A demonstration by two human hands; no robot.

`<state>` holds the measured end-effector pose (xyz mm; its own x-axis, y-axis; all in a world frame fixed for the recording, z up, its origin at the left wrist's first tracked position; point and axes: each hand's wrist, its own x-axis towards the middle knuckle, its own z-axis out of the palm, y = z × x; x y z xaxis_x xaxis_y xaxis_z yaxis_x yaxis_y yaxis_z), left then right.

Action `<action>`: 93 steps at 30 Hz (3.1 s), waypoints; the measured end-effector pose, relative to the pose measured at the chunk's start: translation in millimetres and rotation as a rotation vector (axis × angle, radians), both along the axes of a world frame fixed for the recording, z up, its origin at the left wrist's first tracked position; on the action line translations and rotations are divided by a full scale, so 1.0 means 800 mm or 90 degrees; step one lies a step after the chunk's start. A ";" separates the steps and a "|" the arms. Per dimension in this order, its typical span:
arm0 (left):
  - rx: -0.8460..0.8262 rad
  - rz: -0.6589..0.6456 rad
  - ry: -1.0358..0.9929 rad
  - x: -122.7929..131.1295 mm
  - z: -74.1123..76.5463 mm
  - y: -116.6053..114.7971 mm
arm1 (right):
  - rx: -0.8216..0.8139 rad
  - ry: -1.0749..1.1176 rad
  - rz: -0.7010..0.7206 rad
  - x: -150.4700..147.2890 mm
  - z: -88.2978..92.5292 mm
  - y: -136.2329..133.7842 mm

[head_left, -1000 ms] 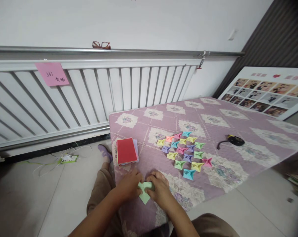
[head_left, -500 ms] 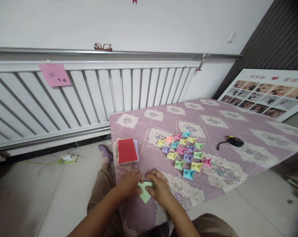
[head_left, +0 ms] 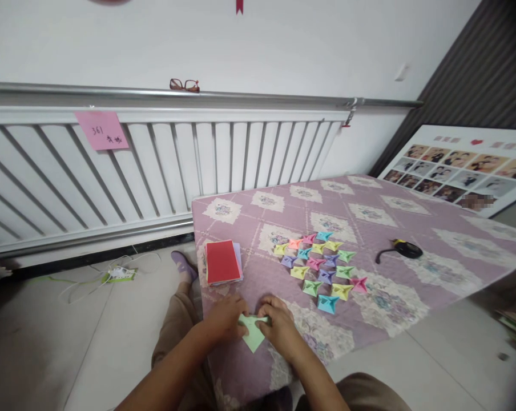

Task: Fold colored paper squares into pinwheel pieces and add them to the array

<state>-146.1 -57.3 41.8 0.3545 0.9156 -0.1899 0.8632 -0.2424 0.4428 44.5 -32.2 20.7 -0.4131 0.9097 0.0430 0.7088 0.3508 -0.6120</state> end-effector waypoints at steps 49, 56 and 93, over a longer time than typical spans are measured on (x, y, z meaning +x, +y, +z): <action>0.165 -0.005 0.136 -0.002 -0.037 -0.038 | 0.399 -0.074 0.134 0.039 -0.030 -0.026; 0.155 -0.002 0.150 0.001 -0.028 -0.040 | 0.391 -0.085 0.135 0.038 -0.030 -0.024; 0.188 0.039 0.216 -0.005 -0.033 -0.088 | 0.349 -0.125 0.085 0.022 -0.042 -0.084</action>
<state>-149.7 -127.7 15.3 0.2613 0.9652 -0.0135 0.9641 -0.2603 0.0519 62.1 -99.3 -12.8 -0.5707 0.7160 0.4021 0.7183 0.6726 -0.1781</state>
